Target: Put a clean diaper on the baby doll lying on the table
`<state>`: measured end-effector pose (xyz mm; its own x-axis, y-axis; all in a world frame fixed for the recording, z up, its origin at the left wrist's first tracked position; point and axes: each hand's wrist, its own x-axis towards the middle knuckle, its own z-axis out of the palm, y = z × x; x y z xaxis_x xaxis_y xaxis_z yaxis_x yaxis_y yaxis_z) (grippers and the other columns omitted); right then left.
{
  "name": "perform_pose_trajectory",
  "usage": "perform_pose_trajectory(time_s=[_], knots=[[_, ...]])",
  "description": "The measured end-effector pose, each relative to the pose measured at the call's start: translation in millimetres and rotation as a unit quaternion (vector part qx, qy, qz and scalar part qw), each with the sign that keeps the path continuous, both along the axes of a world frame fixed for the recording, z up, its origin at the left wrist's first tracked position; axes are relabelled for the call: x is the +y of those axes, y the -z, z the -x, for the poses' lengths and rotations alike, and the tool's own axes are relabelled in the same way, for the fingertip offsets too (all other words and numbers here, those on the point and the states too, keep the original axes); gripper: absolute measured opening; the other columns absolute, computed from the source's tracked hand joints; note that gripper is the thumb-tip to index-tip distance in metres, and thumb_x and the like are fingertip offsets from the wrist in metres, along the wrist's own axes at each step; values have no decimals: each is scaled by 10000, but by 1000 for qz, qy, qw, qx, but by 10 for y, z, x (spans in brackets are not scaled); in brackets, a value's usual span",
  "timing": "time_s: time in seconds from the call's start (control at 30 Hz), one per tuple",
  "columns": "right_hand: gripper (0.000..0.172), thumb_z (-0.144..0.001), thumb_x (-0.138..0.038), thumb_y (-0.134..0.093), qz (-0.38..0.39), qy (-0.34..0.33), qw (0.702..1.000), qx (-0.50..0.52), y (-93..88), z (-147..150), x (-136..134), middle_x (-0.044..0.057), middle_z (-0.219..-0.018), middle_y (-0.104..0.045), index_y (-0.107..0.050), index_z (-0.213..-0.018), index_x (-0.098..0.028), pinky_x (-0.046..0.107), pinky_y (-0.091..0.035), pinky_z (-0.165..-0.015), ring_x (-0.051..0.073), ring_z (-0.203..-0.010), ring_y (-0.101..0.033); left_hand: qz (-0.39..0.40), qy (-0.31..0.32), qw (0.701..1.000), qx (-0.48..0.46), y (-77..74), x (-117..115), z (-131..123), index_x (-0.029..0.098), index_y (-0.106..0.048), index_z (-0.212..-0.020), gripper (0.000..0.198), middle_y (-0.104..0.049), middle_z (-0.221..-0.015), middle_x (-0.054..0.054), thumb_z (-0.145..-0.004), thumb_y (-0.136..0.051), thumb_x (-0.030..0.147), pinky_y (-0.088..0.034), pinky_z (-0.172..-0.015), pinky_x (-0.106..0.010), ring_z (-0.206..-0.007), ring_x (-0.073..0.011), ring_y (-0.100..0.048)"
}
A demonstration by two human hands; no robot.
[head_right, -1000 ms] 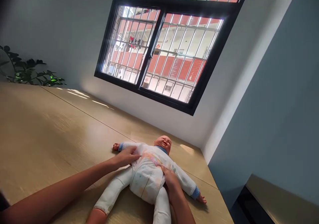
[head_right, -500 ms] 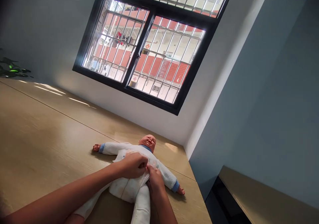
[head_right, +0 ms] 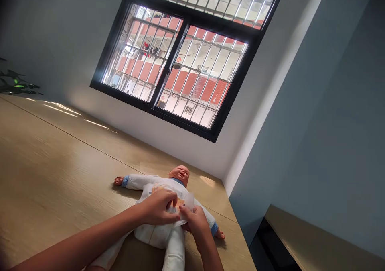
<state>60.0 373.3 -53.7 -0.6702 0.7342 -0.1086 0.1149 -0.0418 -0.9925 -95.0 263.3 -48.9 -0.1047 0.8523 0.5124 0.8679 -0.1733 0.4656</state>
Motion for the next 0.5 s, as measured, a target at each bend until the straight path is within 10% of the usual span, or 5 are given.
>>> perform_pose_trajectory(time_s=[0.3, 0.5], knots=[[458, -606, -416, -870, 35, -63, 997, 26, 42, -131, 190, -27, -594, -565, -663, -880, -113, 128, -217, -383, 4, -415, -337, 6, 29, 999, -35, -14, -28, -5, 198, -628, -794, 294, -622, -757, -4, -667, -702, 453, -324, -620, -266, -683, -150, -511], [473, -607, -317, -898, 127, -62, 973, 185, -25, -26, 21, 12, -767, -659, -655, -954, -108, 132, -439, -512, 37, -549, -529, -3, 82, 996, -38, -45, -54, -9, 212, -702, -836, 205, -616, -833, -6, -648, -693, 294, -388, -687, -236, -747, -138, -535]])
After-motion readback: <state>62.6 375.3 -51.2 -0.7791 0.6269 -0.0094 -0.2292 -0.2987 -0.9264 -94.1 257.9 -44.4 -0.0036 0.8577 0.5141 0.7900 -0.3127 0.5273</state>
